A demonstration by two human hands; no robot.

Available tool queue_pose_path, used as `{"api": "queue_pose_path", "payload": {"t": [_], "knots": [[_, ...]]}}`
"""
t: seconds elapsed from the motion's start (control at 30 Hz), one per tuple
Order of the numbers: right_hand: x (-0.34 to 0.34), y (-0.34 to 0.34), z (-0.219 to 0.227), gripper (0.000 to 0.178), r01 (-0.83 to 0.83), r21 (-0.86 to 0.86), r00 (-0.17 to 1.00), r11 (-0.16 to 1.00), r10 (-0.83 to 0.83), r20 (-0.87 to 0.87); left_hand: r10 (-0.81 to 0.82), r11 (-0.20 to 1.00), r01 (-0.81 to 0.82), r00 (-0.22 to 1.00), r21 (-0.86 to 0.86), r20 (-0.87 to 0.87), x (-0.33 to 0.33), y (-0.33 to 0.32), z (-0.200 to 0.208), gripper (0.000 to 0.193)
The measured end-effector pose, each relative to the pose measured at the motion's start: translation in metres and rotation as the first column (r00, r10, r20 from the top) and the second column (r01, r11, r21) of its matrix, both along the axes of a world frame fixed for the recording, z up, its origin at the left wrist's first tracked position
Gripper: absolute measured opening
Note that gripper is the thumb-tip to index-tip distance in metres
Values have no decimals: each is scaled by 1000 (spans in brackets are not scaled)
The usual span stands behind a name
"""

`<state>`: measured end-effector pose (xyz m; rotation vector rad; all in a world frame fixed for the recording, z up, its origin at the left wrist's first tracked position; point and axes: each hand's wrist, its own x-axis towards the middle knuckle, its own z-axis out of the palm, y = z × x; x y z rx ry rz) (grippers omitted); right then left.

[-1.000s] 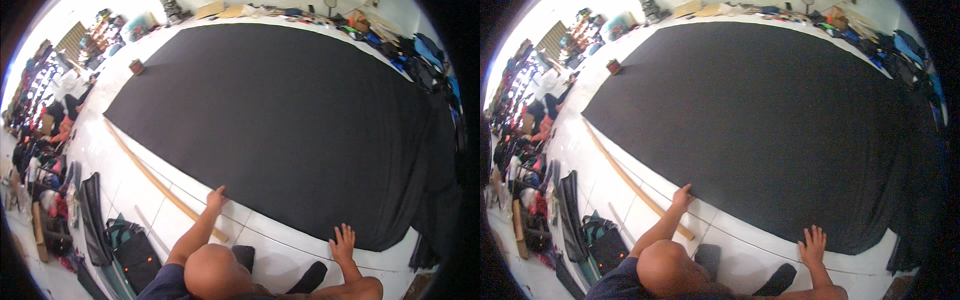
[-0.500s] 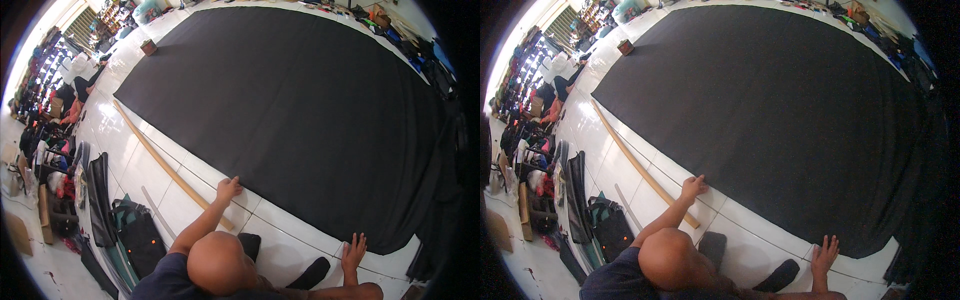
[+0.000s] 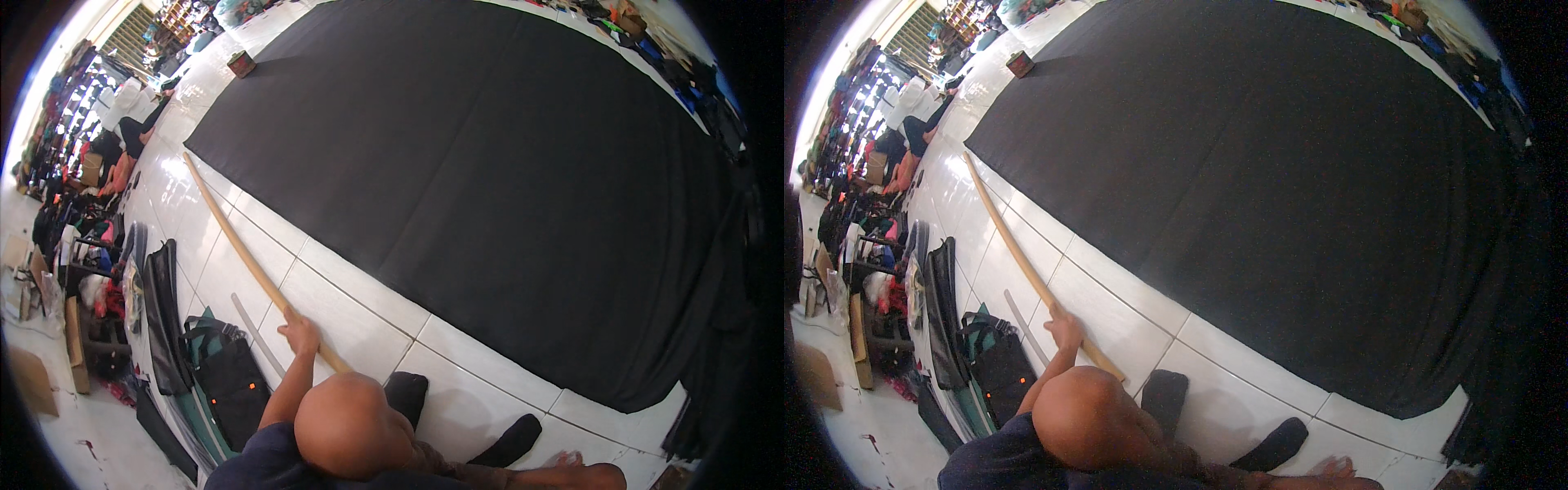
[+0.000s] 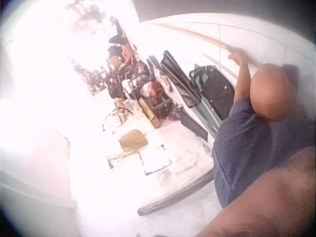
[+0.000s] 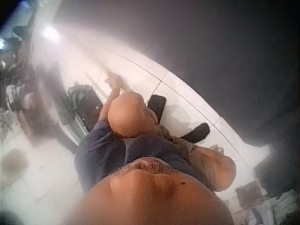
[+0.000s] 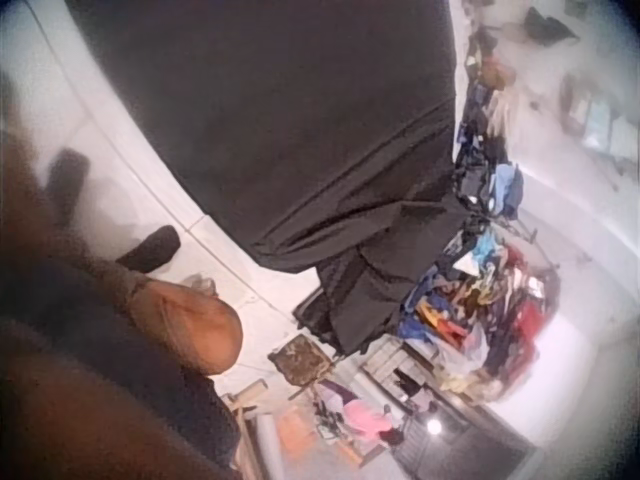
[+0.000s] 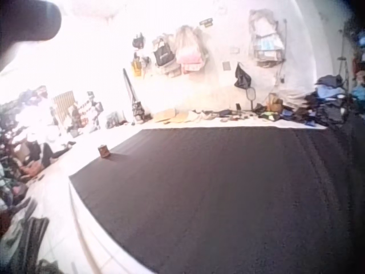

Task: The person measures a large black fabric on the floor using a wooden stick, then cuts it with scissors. The cut piece is folded and placed on the floor.

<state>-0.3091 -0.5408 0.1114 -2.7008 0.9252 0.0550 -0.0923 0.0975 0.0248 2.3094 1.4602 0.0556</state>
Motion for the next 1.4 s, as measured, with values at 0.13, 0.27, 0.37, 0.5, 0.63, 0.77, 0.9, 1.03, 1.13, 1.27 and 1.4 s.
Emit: {"api": "queue_pose_path", "payload": {"t": [0.13, 0.27, 0.37, 0.5, 0.63, 0.77, 0.9, 1.03, 1.13, 1.27, 1.4], "knots": [[-3, 20, 8, 49, 8, 103, 999, 995, -3, -49, 30, 998, -28, 999, 61, -37, -55, -6, 0, 62], [-1, 36, 11, 48, -3, 195, 997, 981, 20, -80, 77, 990, -71, 996, 125, -42, -85, -11, -4, 62], [-6, 43, 16, 48, 8, 235, 996, 972, 13, -85, 99, 981, -86, 993, 176, -67, -93, -16, -20, 62], [-23, 46, 20, 47, 38, 332, 997, 943, -12, -80, 79, 844, -11, 992, 536, -102, -80, -1, -42, 63], [-54, 43, 45, 47, 115, 455, 992, 883, -80, -97, -444, 748, 579, 800, 325, -404, -19, 23, 3, 73], [-70, 52, 58, 46, 191, 610, 982, 769, -144, -125, -965, 182, 981, 192, 71, -177, 107, -11, 88, 47], [-91, 71, 57, 46, 278, 707, 954, 651, -275, -122, -881, -240, 954, -291, -179, -373, 203, -161, 150, 49], [-101, 97, 52, 46, 319, 777, 926, 542, -353, -133, -815, -467, 854, -516, -229, -264, 197, -324, 131, 48], [-96, 104, 48, 45, 313, 816, 927, 486, -343, -151, -805, -575, 781, -593, -243, 2, 130, -409, 97, 52], [-105, 102, 59, 45, 334, 837, 919, 434, -348, -186, -756, -633, 774, -619, 3, 213, 44, -474, 41, 49], [-115, 90, 78, 45, 345, 856, 918, 385, -330, -221, -843, -497, 863, -504, 83, 187, -3, -496, 18, 40]]}}
